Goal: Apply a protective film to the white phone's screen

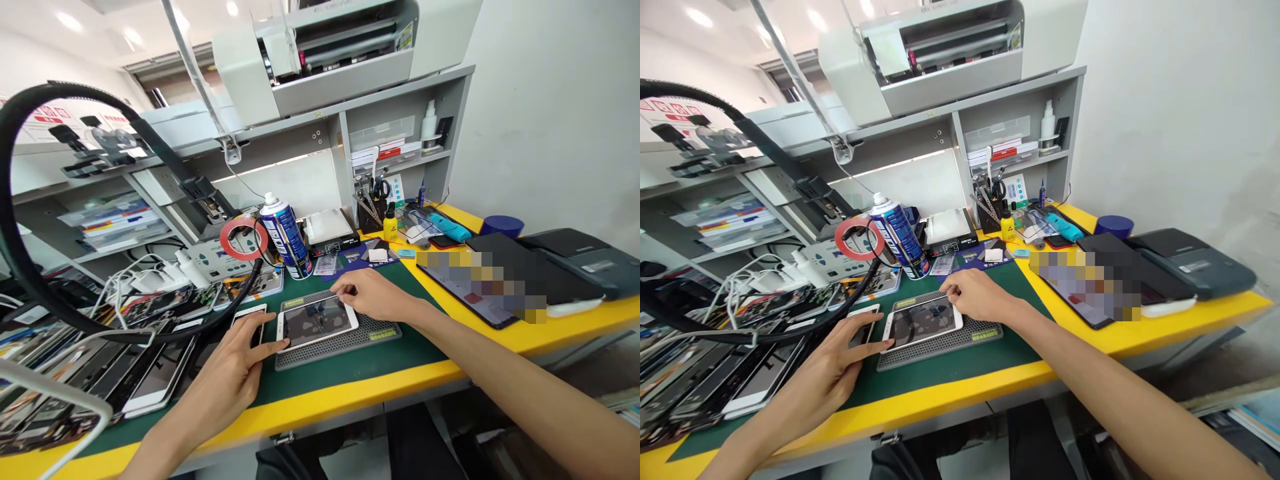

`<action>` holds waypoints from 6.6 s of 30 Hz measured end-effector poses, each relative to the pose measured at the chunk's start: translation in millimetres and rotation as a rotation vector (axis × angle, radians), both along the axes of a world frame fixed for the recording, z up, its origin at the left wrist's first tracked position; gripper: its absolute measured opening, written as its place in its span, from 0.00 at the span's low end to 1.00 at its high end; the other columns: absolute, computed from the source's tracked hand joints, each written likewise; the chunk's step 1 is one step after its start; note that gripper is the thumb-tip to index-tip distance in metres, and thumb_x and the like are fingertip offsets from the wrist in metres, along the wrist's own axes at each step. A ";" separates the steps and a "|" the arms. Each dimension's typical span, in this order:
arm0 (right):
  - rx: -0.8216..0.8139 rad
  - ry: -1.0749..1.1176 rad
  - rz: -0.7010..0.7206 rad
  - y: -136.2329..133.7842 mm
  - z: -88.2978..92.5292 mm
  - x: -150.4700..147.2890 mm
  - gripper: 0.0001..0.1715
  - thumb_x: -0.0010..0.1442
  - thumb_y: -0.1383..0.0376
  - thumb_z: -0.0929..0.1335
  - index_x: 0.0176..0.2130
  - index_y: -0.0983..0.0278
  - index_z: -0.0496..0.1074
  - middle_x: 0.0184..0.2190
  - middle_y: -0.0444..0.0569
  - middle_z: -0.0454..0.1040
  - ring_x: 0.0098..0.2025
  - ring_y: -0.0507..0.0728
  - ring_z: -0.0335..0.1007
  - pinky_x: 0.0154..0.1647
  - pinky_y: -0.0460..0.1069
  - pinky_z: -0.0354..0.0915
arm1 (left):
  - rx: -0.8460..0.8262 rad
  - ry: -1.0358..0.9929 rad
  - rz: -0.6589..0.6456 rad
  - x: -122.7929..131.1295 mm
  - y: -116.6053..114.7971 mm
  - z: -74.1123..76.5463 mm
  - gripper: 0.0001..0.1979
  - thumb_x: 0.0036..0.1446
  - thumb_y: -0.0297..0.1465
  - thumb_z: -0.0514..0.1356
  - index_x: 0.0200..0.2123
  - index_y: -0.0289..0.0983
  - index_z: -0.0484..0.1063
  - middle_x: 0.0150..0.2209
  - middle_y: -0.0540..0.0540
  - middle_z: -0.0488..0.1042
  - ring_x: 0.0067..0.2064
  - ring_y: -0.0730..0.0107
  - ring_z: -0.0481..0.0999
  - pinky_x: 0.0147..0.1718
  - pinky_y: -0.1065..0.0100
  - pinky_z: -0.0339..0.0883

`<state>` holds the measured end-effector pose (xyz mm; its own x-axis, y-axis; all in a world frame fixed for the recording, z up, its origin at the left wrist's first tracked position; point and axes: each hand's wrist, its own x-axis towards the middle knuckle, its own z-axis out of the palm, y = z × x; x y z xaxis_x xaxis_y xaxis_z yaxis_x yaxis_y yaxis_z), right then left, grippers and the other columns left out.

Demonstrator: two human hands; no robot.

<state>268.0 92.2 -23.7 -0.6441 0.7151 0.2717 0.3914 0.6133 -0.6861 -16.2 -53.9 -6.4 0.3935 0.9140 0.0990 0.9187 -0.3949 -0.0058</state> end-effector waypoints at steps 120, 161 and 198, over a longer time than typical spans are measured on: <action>0.132 -0.008 0.023 0.4 -1.8 -0.8 0.23 0.53 0.78 0.62 0.41 0.62 0.80 0.37 0.51 0.80 0.38 0.58 0.73 0.37 0.47 0.61 | 0.001 -0.075 -0.189 89.8 73.4 0.2 0.24 0.58 0.19 0.49 0.55 0.35 0.70 0.63 0.34 0.60 0.65 0.47 0.60 0.57 0.46 0.65; -0.008 -0.048 0.018 -2.3 7.4 1.6 0.22 0.57 0.75 0.63 0.47 0.64 0.79 0.46 0.51 0.80 0.44 0.59 0.77 0.36 0.46 0.66 | 0.089 -0.141 -0.143 -14.1 75.7 -28.9 0.37 0.51 0.52 0.64 0.63 0.53 0.62 0.59 0.49 0.73 0.53 0.50 0.78 0.46 0.57 0.78; -0.058 0.009 -0.018 -9.8 18.7 -2.6 0.20 0.57 0.65 0.73 0.50 0.62 0.76 0.40 0.48 0.72 0.34 0.51 0.68 0.33 0.45 0.64 | 0.244 -0.201 -0.052 18.6 58.9 -15.3 0.30 0.55 0.41 0.58 0.61 0.47 0.60 0.58 0.46 0.69 0.48 0.57 0.78 0.43 0.62 0.74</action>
<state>265.4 82.4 -5.0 -0.6288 0.7411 0.2353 0.3953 0.5653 -0.7240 2.4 5.0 -21.8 0.3891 0.8331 0.3930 0.8897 -0.4505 0.0740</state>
